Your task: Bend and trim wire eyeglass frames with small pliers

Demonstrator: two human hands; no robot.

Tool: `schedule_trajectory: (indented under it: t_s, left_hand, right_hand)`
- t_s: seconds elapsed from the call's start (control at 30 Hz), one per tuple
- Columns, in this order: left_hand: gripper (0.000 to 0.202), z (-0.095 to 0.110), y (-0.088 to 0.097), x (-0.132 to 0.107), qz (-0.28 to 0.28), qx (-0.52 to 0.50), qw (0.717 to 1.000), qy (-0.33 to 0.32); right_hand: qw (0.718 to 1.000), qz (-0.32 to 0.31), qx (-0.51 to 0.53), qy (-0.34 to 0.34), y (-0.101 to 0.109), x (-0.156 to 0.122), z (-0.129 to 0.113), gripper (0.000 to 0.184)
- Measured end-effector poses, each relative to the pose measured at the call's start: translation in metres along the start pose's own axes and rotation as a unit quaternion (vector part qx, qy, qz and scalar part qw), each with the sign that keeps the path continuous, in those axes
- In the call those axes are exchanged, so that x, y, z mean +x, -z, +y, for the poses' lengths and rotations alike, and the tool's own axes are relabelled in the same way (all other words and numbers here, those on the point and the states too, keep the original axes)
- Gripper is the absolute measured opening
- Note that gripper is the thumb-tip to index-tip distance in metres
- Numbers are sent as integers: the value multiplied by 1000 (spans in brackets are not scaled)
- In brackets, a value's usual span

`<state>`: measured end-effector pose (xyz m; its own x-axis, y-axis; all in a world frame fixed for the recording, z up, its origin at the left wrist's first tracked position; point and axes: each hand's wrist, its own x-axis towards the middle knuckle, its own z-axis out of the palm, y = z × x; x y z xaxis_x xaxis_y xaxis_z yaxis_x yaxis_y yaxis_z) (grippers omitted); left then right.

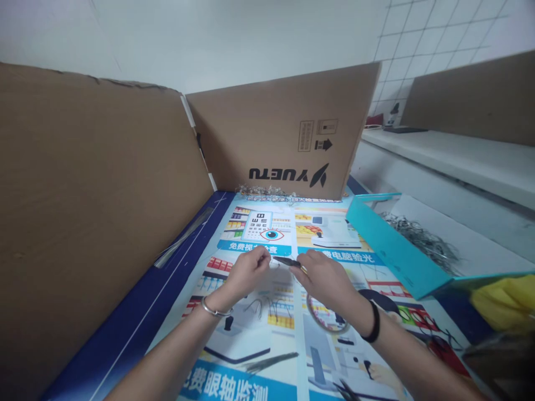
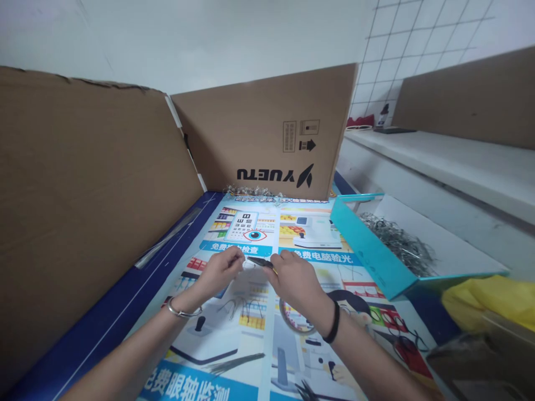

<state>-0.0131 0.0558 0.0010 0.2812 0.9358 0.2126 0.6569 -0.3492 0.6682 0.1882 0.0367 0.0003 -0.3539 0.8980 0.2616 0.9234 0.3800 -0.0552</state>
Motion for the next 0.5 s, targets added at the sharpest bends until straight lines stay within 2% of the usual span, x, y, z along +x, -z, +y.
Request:
schedule_trajectory:
  t_s: [0.23, 0.5]
  left_hand:
    - [12, 0, -10, -1, 25, -58, 997, 42]
    - [12, 1, -15, -4, 17, -158, 984, 83]
  right_hand:
    - [997, 38, -65, -9, -3, -3, -8, 26]
    - [993, 69, -91, 2, 0, -5, -13, 23]
